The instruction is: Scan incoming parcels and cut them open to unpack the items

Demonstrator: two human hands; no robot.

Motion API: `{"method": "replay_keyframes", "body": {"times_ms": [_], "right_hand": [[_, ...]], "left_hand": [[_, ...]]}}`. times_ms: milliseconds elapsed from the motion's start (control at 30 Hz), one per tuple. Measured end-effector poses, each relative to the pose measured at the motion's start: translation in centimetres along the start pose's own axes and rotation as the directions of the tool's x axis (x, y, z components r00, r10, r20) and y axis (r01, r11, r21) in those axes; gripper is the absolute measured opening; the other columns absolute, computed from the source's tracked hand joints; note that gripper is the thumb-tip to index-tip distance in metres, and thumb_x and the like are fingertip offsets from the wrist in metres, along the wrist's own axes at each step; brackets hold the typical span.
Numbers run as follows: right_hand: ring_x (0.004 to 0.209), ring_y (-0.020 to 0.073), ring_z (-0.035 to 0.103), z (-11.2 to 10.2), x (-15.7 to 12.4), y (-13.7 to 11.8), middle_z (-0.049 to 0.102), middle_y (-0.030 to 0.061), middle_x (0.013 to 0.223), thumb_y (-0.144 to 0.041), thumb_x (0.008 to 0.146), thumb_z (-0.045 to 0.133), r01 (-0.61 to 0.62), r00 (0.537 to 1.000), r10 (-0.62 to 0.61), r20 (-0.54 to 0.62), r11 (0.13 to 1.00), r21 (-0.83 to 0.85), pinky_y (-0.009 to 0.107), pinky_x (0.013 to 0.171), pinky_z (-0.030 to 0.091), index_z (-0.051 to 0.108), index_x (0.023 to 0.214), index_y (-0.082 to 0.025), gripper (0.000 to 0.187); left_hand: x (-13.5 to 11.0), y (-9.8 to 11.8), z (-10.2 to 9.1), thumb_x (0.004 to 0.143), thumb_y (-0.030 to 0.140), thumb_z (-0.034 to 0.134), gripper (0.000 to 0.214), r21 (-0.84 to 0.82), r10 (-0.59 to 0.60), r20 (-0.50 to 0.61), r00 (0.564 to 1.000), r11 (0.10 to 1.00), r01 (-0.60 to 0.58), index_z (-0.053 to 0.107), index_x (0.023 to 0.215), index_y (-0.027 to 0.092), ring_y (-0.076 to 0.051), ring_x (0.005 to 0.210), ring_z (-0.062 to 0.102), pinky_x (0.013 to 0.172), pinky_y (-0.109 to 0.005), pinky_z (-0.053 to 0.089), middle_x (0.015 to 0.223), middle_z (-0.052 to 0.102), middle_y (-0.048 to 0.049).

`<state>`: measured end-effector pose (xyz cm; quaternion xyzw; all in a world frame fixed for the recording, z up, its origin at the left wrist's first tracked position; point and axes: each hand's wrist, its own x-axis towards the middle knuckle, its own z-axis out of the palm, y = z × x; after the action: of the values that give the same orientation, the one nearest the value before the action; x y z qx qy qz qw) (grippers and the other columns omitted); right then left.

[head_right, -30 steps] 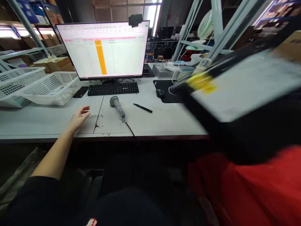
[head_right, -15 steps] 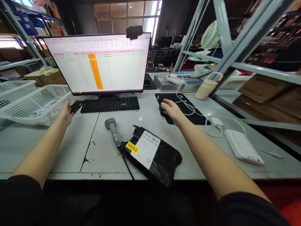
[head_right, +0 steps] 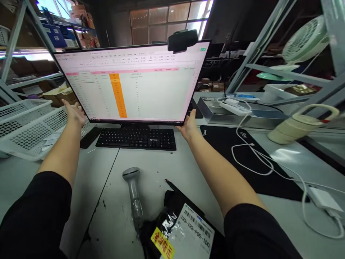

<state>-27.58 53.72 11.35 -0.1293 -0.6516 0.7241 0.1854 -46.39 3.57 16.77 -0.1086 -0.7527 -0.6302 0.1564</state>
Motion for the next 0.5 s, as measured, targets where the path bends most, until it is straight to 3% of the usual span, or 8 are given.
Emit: {"method": "replay_keyframes", "body": {"times_ms": [100, 167, 267, 433, 500], "right_hand": [[0.122, 0.0359, 0.062, -0.5, 0.1, -0.1, 0.066, 0.0162, 0.130, -0.095, 0.083, 0.008, -0.001, 0.999, 0.003, -0.045, 0.999, 0.044, 0.061, 0.099, 0.055, 0.057, 0.134, -0.027, 0.098], [0.122, 0.0369, 0.062, -1.8, -0.2, -0.5, 0.068, 0.0164, 0.125, -0.097, 0.081, 0.010, -0.016, 0.998, 0.018, -0.052, 0.999, 0.036, 0.062, 0.098, 0.055, 0.058, 0.133, -0.026, 0.100], [0.123, 0.0374, 0.062, -4.5, -1.3, -1.4, 0.070, 0.0153, 0.121, -0.099, 0.078, 0.007, -0.019, 0.998, 0.018, -0.057, 1.000, -0.017, 0.063, 0.098, 0.055, 0.058, 0.134, -0.027, 0.104], [0.126, 0.0360, 0.062, -9.3, -3.7, -2.9, 0.070, 0.0147, 0.124, -0.093, 0.085, 0.010, -0.012, 0.991, 0.015, -0.132, 1.000, 0.021, 0.059, 0.101, 0.055, 0.061, 0.131, -0.026, 0.097], [0.125, 0.0346, 0.062, -10.8, -4.2, -3.3, 0.070, 0.0141, 0.127, -0.090, 0.088, 0.011, -0.030, 0.987, 0.035, -0.154, 0.999, 0.040, 0.056, 0.101, 0.055, 0.061, 0.131, -0.026, 0.093]], "left_hand": [[-0.4, 1.0, 1.6, 0.079, 0.081, -0.028, 0.119, -0.122, -0.141, 0.041, 0.989, 0.982, 0.145, 0.027, 0.153, 0.005, -0.023, 0.142, 0.045, 0.119, -0.045, 0.041, 0.162, 0.038, -0.0179], [-1.0, 1.7, 2.5, 0.076, 0.088, -0.022, 0.123, -0.133, -0.170, 0.052, 0.984, 0.975, 0.175, 0.030, 0.152, 0.006, -0.025, 0.142, 0.045, 0.120, -0.046, 0.041, 0.162, 0.039, -0.0178], [-2.2, 2.6, 4.2, 0.073, 0.094, -0.015, 0.126, -0.132, -0.140, 0.098, 0.985, 0.979, 0.152, 0.040, 0.148, 0.008, -0.028, 0.138, 0.050, 0.120, -0.048, 0.042, 0.154, 0.051, -0.0164], [-4.2, 3.8, 8.4, 0.087, 0.089, 0.000, 0.105, -0.184, -0.075, 0.236, 0.969, 0.975, 0.120, 0.053, 0.138, 0.013, -0.028, 0.131, 0.058, 0.119, -0.049, 0.043, 0.142, 0.063, -0.0119], [-4.7, 4.1, 10.0, 0.088, 0.089, 0.001, 0.104, -0.153, 0.028, 0.246, 0.969, 0.988, 0.010, 0.053, 0.138, 0.013, -0.028, 0.131, 0.059, 0.119, -0.050, 0.043, 0.140, 0.064, -0.0120]]}}
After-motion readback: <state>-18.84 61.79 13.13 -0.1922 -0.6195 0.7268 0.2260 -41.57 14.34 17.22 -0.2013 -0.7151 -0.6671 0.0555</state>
